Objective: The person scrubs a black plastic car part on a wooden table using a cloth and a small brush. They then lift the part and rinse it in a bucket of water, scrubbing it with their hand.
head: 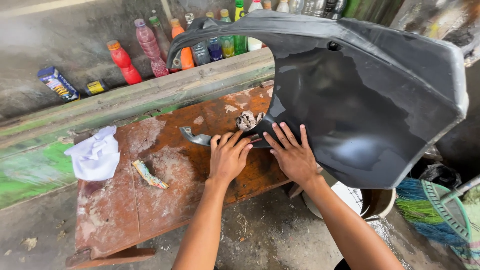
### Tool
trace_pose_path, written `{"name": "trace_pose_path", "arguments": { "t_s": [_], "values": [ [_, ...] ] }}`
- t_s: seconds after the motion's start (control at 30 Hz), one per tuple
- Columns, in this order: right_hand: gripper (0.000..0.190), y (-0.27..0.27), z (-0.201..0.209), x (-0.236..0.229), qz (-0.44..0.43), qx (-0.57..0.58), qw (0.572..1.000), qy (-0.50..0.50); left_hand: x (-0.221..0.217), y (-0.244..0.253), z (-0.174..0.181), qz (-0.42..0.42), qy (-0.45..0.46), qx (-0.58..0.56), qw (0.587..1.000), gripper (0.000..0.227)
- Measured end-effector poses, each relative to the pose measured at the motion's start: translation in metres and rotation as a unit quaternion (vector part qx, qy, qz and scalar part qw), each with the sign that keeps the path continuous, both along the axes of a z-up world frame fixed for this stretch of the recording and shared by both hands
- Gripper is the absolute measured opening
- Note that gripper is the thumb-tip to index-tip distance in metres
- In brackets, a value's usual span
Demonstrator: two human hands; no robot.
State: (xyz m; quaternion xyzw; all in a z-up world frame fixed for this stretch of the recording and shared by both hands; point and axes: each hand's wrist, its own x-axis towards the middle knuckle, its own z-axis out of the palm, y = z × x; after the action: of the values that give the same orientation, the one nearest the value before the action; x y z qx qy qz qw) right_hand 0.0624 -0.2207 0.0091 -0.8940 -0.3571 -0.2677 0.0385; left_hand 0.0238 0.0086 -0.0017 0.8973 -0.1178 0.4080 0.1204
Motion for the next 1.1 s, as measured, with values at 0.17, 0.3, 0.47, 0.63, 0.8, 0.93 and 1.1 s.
{"name": "trace_pose_path", "arguments": {
  "t_s": [0.17,0.3,0.47,0.63,0.8,0.93,1.1],
  "values": [
    [0.054,0.004,-0.005,-0.003,0.002,-0.008,1.0,0.024,0.006,-0.028,-0.012,0.006,-0.024,-0.008,1.0,0.009],
    [0.055,0.003,-0.008,-0.005,0.008,0.0,0.999,0.039,0.011,-0.045,-0.042,0.058,0.03,0.043,0.997,0.02],
    [0.057,0.003,-0.01,-0.007,0.01,0.007,0.999,0.041,-0.001,-0.053,-0.025,0.091,0.062,0.053,0.993,0.04],
    [0.058,0.005,-0.01,-0.009,0.014,0.017,0.998,0.055,-0.006,-0.051,-0.03,0.13,0.067,0.051,0.988,0.038],
    [0.057,0.009,-0.019,-0.011,0.017,0.027,0.998,0.055,-0.023,-0.055,-0.028,0.186,0.069,0.029,0.98,0.04],
    [0.053,0.017,-0.032,-0.007,0.006,0.006,0.999,0.038,-0.029,-0.058,-0.03,0.189,0.083,0.02,0.978,0.04],
    [0.049,0.022,-0.029,-0.007,-0.016,-0.004,1.0,-0.001,-0.022,-0.053,-0.049,0.17,0.102,-0.003,0.98,0.042]
  ]
}}
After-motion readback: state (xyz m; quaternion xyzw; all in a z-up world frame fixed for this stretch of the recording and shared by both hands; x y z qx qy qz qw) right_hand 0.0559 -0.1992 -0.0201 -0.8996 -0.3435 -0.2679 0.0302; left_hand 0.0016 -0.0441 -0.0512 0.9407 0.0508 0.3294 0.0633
